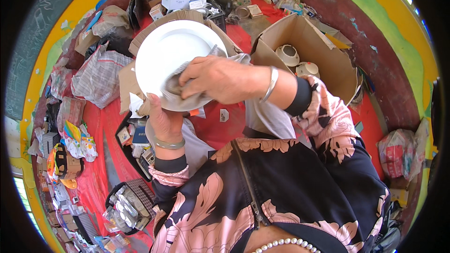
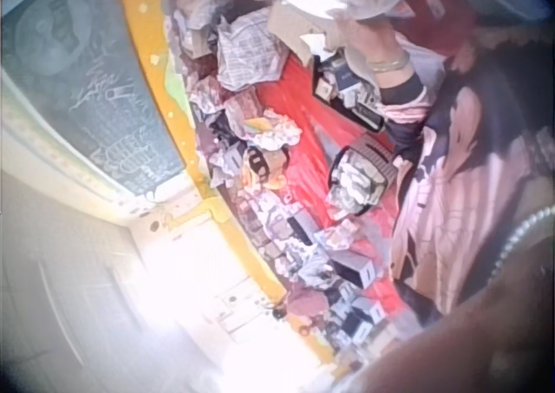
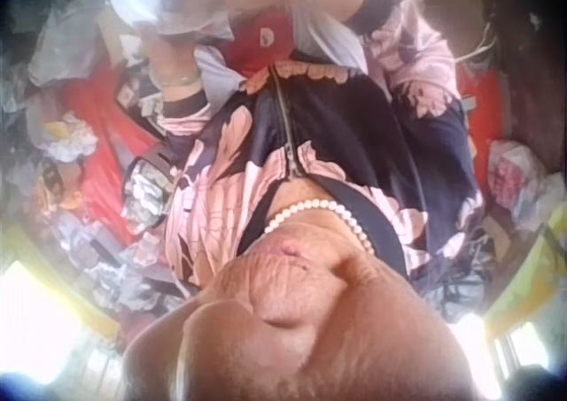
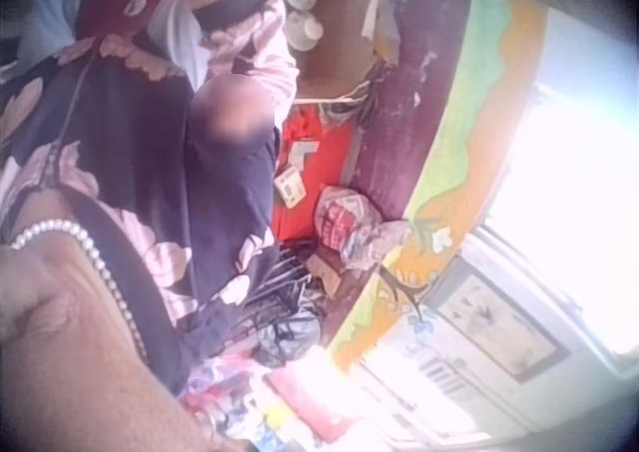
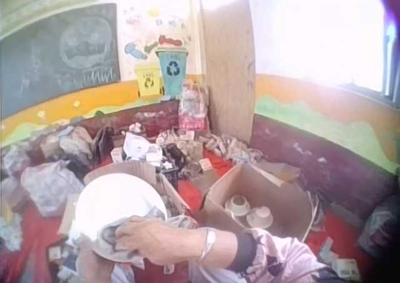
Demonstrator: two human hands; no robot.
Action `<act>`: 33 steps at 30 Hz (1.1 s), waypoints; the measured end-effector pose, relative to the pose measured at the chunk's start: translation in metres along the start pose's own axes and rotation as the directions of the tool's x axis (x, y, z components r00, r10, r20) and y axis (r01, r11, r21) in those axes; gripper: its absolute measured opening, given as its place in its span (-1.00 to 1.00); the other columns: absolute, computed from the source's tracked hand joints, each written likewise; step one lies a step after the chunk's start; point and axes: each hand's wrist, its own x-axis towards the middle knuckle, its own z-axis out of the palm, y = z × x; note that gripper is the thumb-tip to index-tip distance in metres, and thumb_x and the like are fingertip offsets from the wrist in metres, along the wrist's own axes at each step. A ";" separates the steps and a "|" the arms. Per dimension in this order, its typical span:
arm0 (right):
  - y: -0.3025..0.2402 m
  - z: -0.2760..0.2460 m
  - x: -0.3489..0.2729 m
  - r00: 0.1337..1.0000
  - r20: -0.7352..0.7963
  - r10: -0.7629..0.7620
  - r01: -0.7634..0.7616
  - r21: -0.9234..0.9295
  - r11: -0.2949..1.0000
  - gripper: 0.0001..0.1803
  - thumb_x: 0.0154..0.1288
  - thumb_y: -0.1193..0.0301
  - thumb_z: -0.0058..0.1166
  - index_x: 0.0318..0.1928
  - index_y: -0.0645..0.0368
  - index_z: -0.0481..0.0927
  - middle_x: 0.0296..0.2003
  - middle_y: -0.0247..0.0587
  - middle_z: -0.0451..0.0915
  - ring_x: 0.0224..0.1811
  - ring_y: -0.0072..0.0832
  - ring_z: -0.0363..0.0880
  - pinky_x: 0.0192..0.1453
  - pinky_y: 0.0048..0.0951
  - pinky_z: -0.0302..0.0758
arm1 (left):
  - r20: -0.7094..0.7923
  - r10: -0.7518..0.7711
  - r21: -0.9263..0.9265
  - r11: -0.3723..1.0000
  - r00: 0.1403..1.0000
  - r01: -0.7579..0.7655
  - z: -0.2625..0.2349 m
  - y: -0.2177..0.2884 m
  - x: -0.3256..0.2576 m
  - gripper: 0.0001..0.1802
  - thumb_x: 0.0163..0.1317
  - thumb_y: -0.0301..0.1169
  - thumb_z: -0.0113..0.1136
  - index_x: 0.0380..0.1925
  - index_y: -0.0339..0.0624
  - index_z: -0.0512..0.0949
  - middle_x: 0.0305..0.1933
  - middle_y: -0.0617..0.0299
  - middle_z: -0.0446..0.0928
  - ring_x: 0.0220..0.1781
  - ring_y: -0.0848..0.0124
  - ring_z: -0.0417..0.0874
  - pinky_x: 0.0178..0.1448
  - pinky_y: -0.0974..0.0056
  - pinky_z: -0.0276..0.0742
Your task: The person wipes various items including a round white lighting fixture and a framed picture with a cloth before placing them into cardboard boxes.
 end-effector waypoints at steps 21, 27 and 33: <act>-0.010 0.078 -0.052 0.954 -0.203 0.222 -0.162 0.272 0.948 -0.71 -0.04 0.58 -0.02 -0.25 0.16 0.63 -0.24 -0.05 0.59 -0.14 -0.15 0.54 -0.02 -0.31 0.47 | -0.214 0.164 -0.100 0.977 0.963 -0.189 -0.050 0.007 0.017 -0.29 0.18 -0.04 0.09 0.24 -0.16 0.17 0.25 0.05 0.26 0.27 0.10 0.28 0.19 -0.05 0.35; 0.017 0.043 -0.085 0.621 0.017 0.784 -0.602 0.651 0.462 -0.75 0.21 0.40 -0.02 -0.14 0.22 0.56 -0.29 -0.19 0.60 -0.24 -0.36 0.56 -0.09 -0.43 0.46 | -0.219 0.218 -0.170 0.951 0.951 -0.257 -0.064 0.020 0.013 -0.24 0.13 -0.14 0.19 0.27 -0.12 0.12 0.34 0.05 0.12 0.34 -0.01 0.17 0.24 -0.26 0.27; 0.016 0.014 -0.082 0.838 -0.145 0.527 -0.502 0.174 0.847 -0.69 0.26 0.47 -0.06 0.01 0.27 0.50 -0.02 -0.10 0.50 0.03 -0.42 0.43 0.13 -0.43 0.33 | -0.106 0.095 -0.197 0.974 0.990 -0.115 -0.069 0.010 0.015 -0.25 0.13 -0.13 0.19 0.27 -0.09 0.13 0.34 0.04 0.13 0.34 -0.02 0.17 0.25 -0.26 0.25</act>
